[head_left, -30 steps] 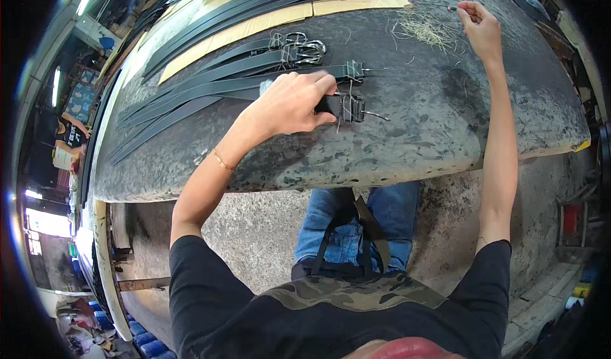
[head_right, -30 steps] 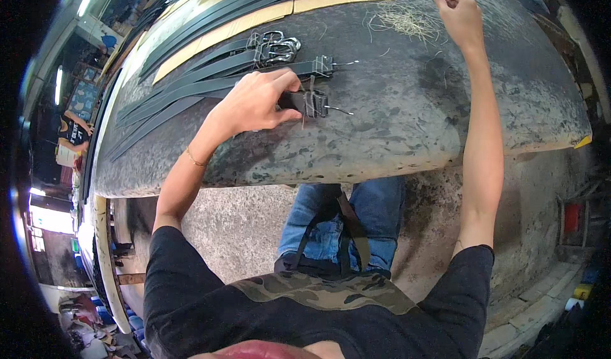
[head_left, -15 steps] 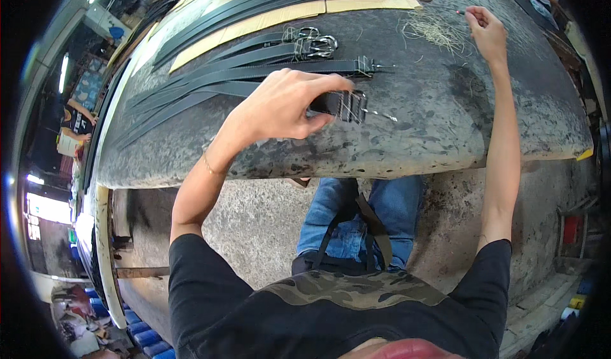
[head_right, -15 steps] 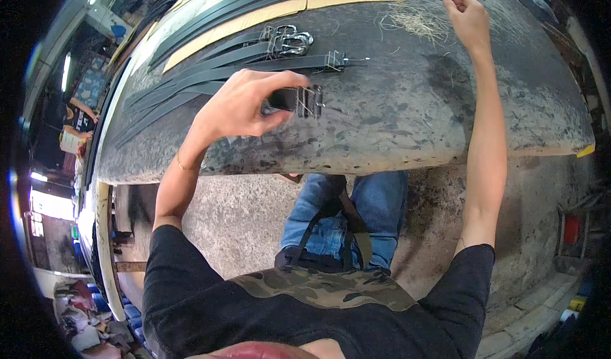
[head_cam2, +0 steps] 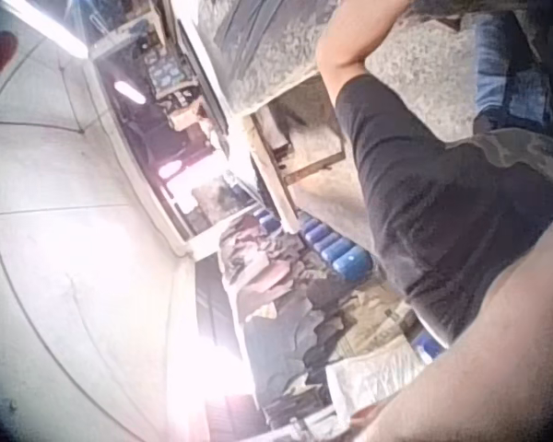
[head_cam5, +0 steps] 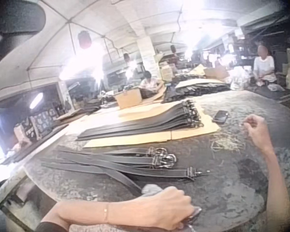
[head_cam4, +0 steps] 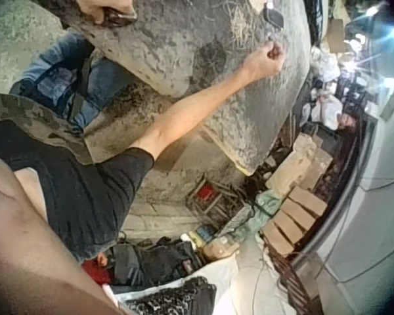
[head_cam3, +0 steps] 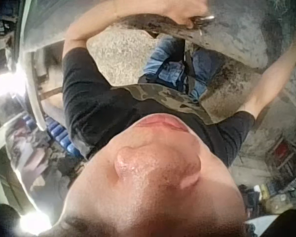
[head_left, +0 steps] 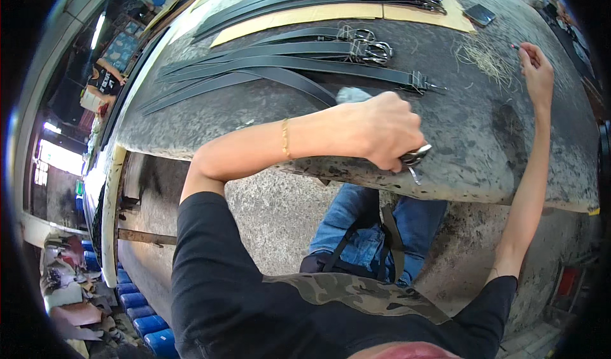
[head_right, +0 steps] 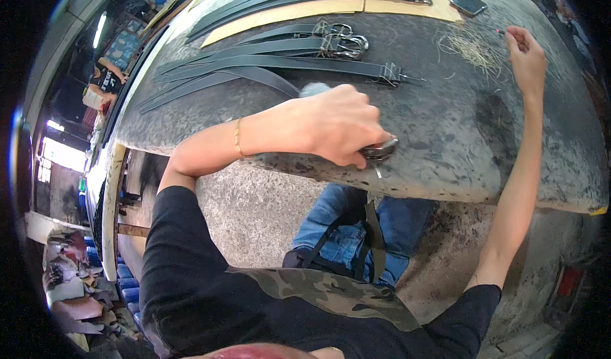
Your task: Assembling leather belts by attaching buckles and hardware pins.
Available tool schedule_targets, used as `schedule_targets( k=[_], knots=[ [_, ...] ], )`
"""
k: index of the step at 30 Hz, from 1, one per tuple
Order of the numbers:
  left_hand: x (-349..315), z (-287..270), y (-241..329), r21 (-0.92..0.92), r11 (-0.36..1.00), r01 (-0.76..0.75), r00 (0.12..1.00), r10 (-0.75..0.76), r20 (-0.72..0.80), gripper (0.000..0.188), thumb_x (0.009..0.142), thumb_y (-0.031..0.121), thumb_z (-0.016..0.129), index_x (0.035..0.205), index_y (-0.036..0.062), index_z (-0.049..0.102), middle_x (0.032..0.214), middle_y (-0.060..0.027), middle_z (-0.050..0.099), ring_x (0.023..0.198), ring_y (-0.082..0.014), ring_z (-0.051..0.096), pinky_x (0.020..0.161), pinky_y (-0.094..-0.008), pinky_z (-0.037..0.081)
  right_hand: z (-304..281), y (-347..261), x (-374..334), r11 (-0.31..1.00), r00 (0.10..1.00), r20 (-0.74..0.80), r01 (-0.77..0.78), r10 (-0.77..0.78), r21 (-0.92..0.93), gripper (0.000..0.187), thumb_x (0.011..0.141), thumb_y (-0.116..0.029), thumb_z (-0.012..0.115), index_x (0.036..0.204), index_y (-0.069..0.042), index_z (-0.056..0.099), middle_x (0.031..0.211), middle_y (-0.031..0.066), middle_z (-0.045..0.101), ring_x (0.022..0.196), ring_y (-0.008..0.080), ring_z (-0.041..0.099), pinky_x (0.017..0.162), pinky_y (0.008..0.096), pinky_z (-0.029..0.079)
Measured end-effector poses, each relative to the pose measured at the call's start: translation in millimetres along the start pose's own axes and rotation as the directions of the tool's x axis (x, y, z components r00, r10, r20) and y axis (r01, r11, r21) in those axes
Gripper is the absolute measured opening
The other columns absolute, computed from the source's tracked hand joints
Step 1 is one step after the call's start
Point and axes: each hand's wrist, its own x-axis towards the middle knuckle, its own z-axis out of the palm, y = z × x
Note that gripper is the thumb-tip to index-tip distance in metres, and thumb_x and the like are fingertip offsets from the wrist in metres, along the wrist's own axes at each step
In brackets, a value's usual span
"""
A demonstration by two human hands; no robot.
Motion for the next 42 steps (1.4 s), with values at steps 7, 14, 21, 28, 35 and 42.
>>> schedule_targets(
  k=[7, 14, 21, 28, 35, 42],
  knots=[
    [39, 0, -34, -0.241, 0.956, -0.167, 0.974, 0.122, -0.190, 0.035, 0.084, 0.040, 0.068, 0.096, 0.0073, 0.069, 0.066, -0.0140, 0.066, 0.072, -0.0352, 0.067, 0.063, -0.0446, 0.052, 7, -4, -3, 0.999, 1.000, -0.007, -0.026, 0.026, -0.022, 0.019, 0.096, -0.019, 0.061, 0.108, -0.006, 0.067, 0.082, -0.0050, 0.061, 0.071, 0.0025, 0.053, 0.060, 0.0199, 0.042],
    [36, 27, -70, 0.082, 0.966, 0.246, 0.881, -0.187, -0.434, 0.036, 0.085, 0.030, 0.068, 0.109, 0.0042, 0.064, 0.097, -0.0135, 0.064, 0.079, -0.0317, 0.068, 0.064, -0.0410, 0.056, 0, -9, -4, 0.999, 0.999, 0.009, 0.042, -0.042, -0.015, 0.018, 0.094, -0.019, 0.062, 0.103, -0.004, 0.068, 0.087, -0.0015, 0.067, 0.071, 0.0043, 0.056, 0.059, 0.0222, 0.045],
    [40, 37, -87, 0.083, 0.972, 0.221, 0.929, -0.184, -0.322, 0.041, 0.078, 0.022, 0.074, 0.110, -0.0011, 0.062, 0.101, -0.0166, 0.064, 0.086, -0.0343, 0.067, 0.072, -0.0431, 0.055, 3, -14, -7, 0.999, 1.000, 0.004, -0.005, 0.005, -0.039, 0.018, 0.093, -0.018, 0.064, 0.103, -0.004, 0.069, 0.087, 0.0004, 0.068, 0.076, 0.0067, 0.061, 0.069, 0.0244, 0.048],
    [28, 21, -70, 0.121, 0.968, 0.222, 0.929, -0.172, -0.327, 0.041, 0.074, 0.020, 0.076, 0.107, -0.0003, 0.064, 0.097, -0.0154, 0.065, 0.085, -0.0349, 0.067, 0.070, -0.0432, 0.055, 2, -14, -3, 1.000, 1.000, 0.021, -0.023, 0.023, 0.000, 0.017, 0.092, -0.017, 0.064, 0.103, -0.004, 0.069, 0.086, -0.0003, 0.067, 0.075, 0.0057, 0.060, 0.068, 0.0232, 0.048],
    [5, 20, -96, -0.077, 0.949, 0.307, 0.849, -0.310, -0.427, 0.040, 0.080, 0.021, 0.072, 0.116, 0.0042, 0.065, 0.105, -0.0164, 0.068, 0.096, -0.0331, 0.066, 0.084, -0.0430, 0.052, 2, -17, -11, 1.000, 1.000, -0.008, -0.005, 0.005, -0.016, 0.017, 0.092, -0.016, 0.064, 0.102, -0.002, 0.068, 0.085, 0.0001, 0.067, 0.073, 0.0058, 0.058, 0.068, 0.0229, 0.048],
    [-47, 33, -184, -0.134, 0.825, 0.549, 0.813, -0.564, -0.143, 0.048, 0.078, 0.020, 0.074, 0.122, 0.0031, 0.063, 0.115, -0.0190, 0.066, 0.108, -0.0331, 0.062, 0.094, -0.0410, 0.048, 3, -23, -8, 0.999, 1.000, 0.008, -0.009, 0.010, -0.035, 0.015, 0.092, -0.013, 0.064, 0.101, -0.002, 0.068, 0.085, 0.0013, 0.067, 0.075, 0.0066, 0.059, 0.069, 0.0239, 0.048]
  ],
)
